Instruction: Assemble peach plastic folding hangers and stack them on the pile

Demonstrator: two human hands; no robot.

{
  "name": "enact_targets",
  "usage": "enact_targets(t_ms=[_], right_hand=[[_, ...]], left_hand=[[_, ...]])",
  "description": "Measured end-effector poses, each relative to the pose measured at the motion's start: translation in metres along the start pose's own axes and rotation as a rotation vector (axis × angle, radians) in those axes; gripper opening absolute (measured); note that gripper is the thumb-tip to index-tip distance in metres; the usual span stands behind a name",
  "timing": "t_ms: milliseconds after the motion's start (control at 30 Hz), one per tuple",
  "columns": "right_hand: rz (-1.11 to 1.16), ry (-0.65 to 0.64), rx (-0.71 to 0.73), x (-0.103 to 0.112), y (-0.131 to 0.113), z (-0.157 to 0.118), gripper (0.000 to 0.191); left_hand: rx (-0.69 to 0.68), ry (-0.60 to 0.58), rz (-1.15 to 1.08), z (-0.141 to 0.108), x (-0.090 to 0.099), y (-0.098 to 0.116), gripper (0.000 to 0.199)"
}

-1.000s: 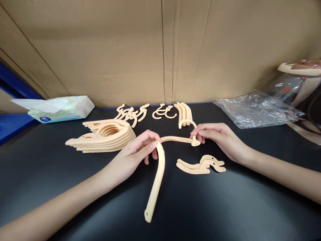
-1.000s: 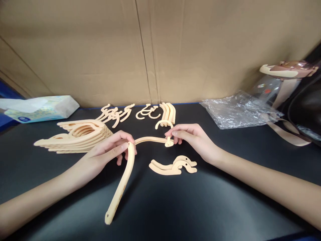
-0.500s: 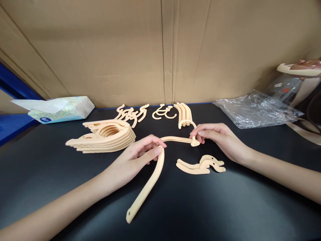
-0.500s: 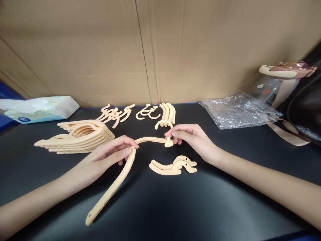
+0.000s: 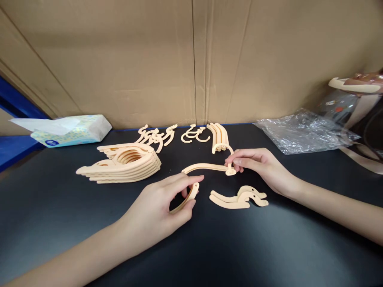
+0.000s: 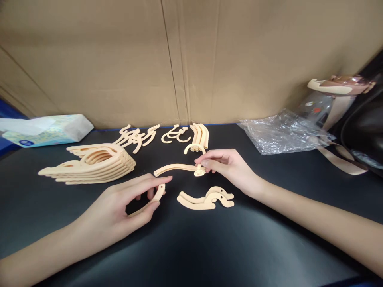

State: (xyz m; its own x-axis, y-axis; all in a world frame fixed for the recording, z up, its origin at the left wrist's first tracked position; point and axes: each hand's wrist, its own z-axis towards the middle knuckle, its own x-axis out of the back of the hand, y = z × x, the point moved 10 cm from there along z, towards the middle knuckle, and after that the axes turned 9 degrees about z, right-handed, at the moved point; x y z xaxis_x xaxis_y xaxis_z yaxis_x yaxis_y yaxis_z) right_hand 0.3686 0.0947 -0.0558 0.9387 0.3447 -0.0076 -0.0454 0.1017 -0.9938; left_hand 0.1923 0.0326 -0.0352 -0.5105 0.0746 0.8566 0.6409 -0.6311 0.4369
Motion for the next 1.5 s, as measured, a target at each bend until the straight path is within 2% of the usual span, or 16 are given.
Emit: enact_targets(t_ms=[333, 467, 600, 700, 833, 933, 1033, 1333, 1500], right_hand=[[0.012, 0.0, -0.011, -0.002, 0.003, 0.0, 0.018], [0.009, -0.027, 0.043, -0.003, -0.002, 0.0, 0.021], [0.032, -0.065, 0.094, -0.009, -0.007, 0.001, 0.029], [0.05, -0.089, 0.086, -0.012, -0.007, 0.0, 0.034], [0.074, -0.097, 0.063, -0.014, -0.006, -0.001, 0.04], [0.053, -0.091, 0.043, -0.015, -0.005, 0.0, 0.035], [0.036, -0.087, 0.016, -0.017, -0.003, 0.0, 0.027], [0.017, -0.085, -0.037, -0.018, 0.004, -0.002, 0.024], [0.036, -0.126, -0.076, -0.022, 0.007, -0.003, 0.023]], left_hand=[[-0.272, 0.094, 0.395, -0.006, 0.005, 0.03, 0.035], [-0.428, 0.145, 0.58, -0.012, 0.004, 0.049, 0.037], [-0.513, 0.167, 0.718, -0.015, -0.001, 0.058, 0.038], [-0.518, 0.166, 0.716, -0.015, -0.003, 0.06, 0.036], [-0.451, 0.172, 0.606, -0.013, -0.001, 0.055, 0.037], [-0.421, 0.206, 0.548, -0.011, 0.005, 0.052, 0.032], [-0.418, 0.209, 0.51, -0.01, 0.007, 0.051, 0.018], [-0.432, 0.21, 0.581, -0.005, 0.006, 0.054, 0.018], [-0.436, 0.189, 0.631, -0.001, 0.003, 0.052, 0.02]])
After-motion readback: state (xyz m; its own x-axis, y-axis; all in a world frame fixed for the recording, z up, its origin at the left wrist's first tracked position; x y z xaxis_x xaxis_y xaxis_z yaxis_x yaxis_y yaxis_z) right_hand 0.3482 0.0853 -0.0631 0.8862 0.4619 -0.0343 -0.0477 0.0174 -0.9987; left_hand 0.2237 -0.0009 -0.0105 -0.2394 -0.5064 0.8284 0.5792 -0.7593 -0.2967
